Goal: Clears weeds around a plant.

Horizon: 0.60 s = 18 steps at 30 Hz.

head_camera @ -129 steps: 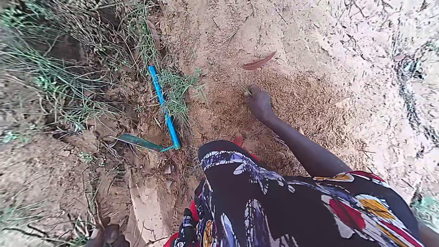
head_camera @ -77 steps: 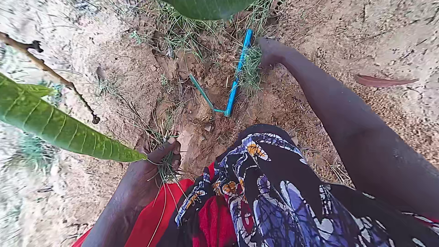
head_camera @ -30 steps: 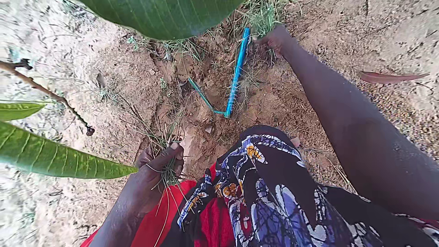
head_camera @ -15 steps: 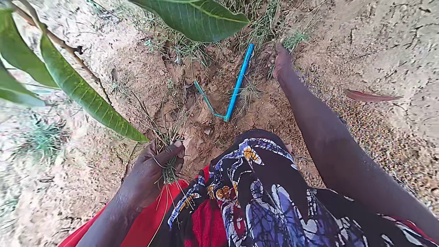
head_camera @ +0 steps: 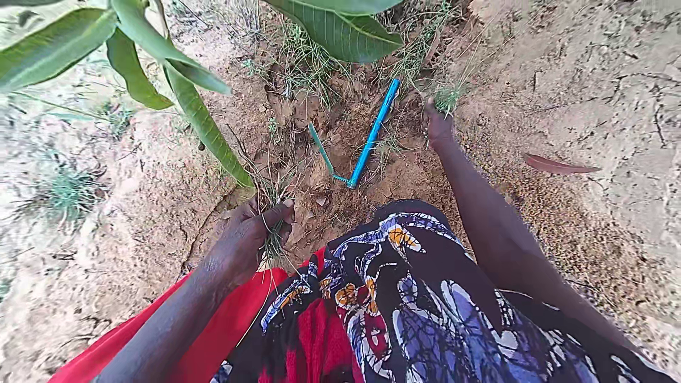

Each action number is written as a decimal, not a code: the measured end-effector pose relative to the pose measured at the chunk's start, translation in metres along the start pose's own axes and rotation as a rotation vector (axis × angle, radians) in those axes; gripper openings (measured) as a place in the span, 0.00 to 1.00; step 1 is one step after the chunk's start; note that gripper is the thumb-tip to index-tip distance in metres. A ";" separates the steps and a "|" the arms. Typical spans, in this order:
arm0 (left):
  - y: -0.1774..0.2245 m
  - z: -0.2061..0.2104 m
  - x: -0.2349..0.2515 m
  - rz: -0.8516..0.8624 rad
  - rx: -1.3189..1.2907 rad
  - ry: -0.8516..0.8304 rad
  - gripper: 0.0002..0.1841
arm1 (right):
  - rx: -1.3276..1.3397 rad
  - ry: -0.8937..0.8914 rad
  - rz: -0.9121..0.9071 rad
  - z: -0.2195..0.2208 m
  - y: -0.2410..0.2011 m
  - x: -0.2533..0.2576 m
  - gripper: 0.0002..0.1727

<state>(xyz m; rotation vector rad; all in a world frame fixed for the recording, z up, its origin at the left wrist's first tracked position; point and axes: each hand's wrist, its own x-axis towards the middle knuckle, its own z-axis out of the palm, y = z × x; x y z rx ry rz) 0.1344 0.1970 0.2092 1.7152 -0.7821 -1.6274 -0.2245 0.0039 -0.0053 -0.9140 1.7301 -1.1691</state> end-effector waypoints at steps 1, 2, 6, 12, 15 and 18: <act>0.000 -0.001 0.002 -0.004 -0.008 0.003 0.08 | -0.004 0.006 0.002 -0.004 -0.003 -0.007 0.25; 0.000 -0.002 0.003 -0.013 -0.016 0.007 0.08 | -0.013 -0.002 0.013 -0.008 -0.006 -0.013 0.29; 0.001 -0.008 0.006 -0.053 -0.069 0.048 0.07 | -0.023 0.012 0.075 -0.016 0.000 -0.068 0.19; -0.002 -0.017 -0.013 -0.027 -0.189 -0.082 0.07 | -0.265 -0.045 0.355 -0.058 -0.012 -0.156 0.22; 0.007 -0.012 -0.019 0.030 -0.154 -0.173 0.06 | -0.034 0.071 0.192 -0.081 0.004 -0.155 0.14; 0.009 -0.001 -0.009 0.018 -0.147 -0.149 0.10 | 0.164 0.211 0.123 -0.117 -0.017 -0.146 0.19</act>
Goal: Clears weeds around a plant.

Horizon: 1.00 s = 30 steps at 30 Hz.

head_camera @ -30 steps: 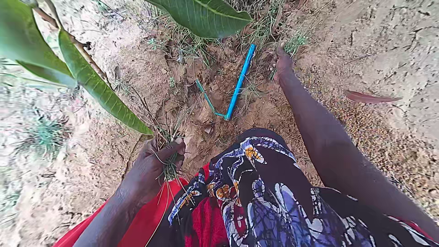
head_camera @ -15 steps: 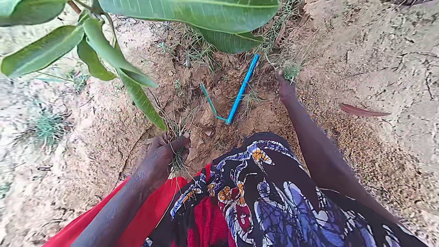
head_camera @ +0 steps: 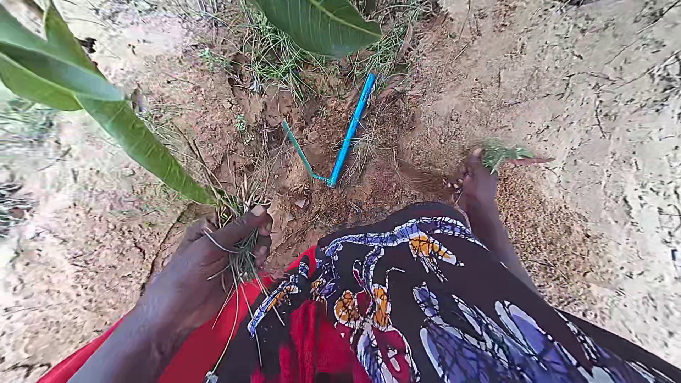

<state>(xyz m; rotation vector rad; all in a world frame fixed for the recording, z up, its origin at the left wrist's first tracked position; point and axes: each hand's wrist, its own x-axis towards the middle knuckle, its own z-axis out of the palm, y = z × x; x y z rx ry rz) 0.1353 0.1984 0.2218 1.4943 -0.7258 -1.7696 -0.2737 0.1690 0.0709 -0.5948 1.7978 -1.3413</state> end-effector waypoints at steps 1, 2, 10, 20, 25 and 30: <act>-0.003 0.002 0.005 -0.017 0.003 0.015 0.11 | 0.054 0.062 -0.029 -0.011 -0.012 0.004 0.21; -0.007 0.005 0.012 -0.039 0.005 0.029 0.12 | 0.067 0.116 -0.057 -0.023 -0.024 0.007 0.21; -0.046 0.027 0.072 0.002 0.201 0.082 0.08 | -0.056 -0.227 0.110 0.034 -0.038 -0.007 0.17; -0.067 0.036 0.114 -0.094 0.382 -0.061 0.32 | 0.134 -1.031 0.522 0.189 0.043 -0.092 0.40; -0.069 0.026 0.111 -0.076 0.376 0.046 0.25 | 0.137 -1.248 0.371 0.186 0.049 -0.091 0.48; -0.060 0.024 0.105 0.059 0.350 0.176 0.18 | -0.317 -1.067 -0.145 0.147 -0.026 -0.078 0.26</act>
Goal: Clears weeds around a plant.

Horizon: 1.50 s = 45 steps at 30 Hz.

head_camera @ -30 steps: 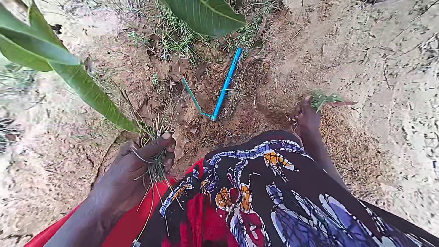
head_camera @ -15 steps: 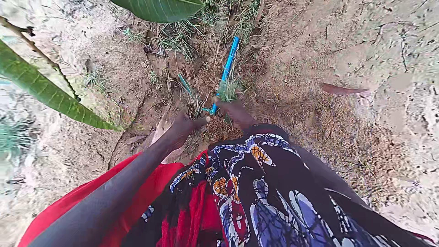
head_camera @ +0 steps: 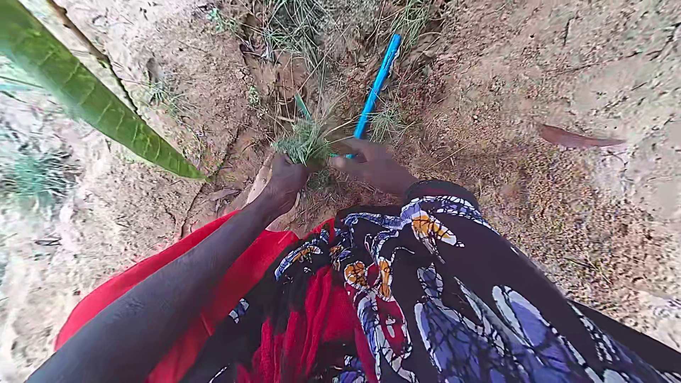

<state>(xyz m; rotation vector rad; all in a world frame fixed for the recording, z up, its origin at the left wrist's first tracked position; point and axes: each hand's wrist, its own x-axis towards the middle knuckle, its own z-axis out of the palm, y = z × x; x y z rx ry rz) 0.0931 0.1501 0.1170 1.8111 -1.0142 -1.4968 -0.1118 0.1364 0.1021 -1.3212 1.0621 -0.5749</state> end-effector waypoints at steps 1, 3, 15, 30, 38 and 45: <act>0.006 -0.007 0.002 0.031 -0.021 0.057 0.18 | -0.213 0.156 -0.126 -0.022 0.001 -0.008 0.24; 0.017 -0.027 0.008 0.100 -0.051 0.213 0.20 | -0.599 0.389 -0.211 -0.078 0.015 -0.021 0.21; 0.018 -0.099 0.011 -0.035 -0.052 0.508 0.16 | -1.282 0.025 0.114 -0.111 0.103 0.080 0.54; 0.014 -0.094 0.004 0.107 -0.026 0.307 0.23 | -0.931 0.082 -0.134 -0.090 0.120 0.105 0.14; 0.020 -0.083 -0.004 0.069 -0.042 0.295 0.22 | 0.419 0.560 0.055 -0.101 0.108 0.129 0.23; 0.024 -0.073 -0.005 0.083 -0.015 0.282 0.24 | 0.319 0.738 0.213 -0.090 0.101 0.079 0.21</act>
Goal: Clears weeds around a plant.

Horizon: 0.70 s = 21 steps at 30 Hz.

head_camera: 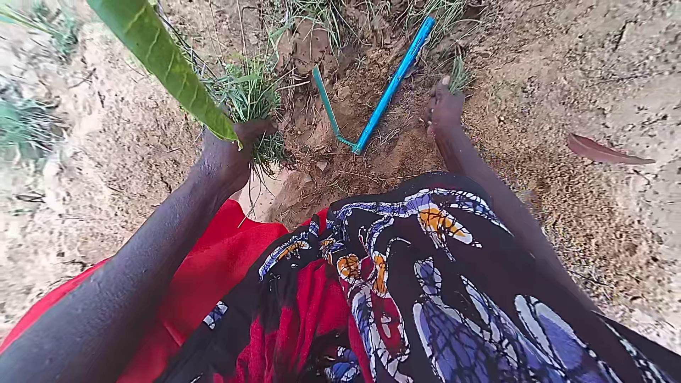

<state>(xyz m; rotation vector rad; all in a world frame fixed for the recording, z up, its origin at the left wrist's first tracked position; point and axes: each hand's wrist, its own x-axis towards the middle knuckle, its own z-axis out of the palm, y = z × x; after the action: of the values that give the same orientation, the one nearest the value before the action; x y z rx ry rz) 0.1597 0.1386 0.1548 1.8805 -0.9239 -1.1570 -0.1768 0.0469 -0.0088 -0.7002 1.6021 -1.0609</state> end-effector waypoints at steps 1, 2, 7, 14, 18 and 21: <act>0.000 0.001 -0.001 0.003 -0.008 -0.003 0.24 | 0.033 0.035 0.024 -0.016 0.000 -0.020 0.20; 0.001 0.002 -0.001 0.004 -0.017 0.001 0.23 | 0.026 0.062 0.029 -0.031 -0.003 -0.043 0.19; 0.013 0.018 -0.013 -0.090 -0.021 -0.018 0.23 | -0.062 0.288 -0.053 -0.107 -0.010 -0.139 0.15; 0.016 0.026 -0.014 -0.009 -0.004 -0.070 0.22 | -0.465 0.355 -0.390 -0.138 -0.044 -0.126 0.13; 0.006 0.019 -0.001 0.006 0.023 -0.059 0.21 | -0.835 -0.154 -0.436 -0.070 -0.042 -0.086 0.19; 0.001 0.014 0.004 0.006 0.038 -0.050 0.21 | -1.134 -0.402 -0.421 -0.020 -0.024 -0.058 0.18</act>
<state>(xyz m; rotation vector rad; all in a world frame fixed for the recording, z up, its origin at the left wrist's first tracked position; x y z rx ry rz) 0.1477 0.1320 0.1496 1.8854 -0.9851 -1.1959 -0.1812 0.0912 0.0394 -1.9228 1.6340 -0.1317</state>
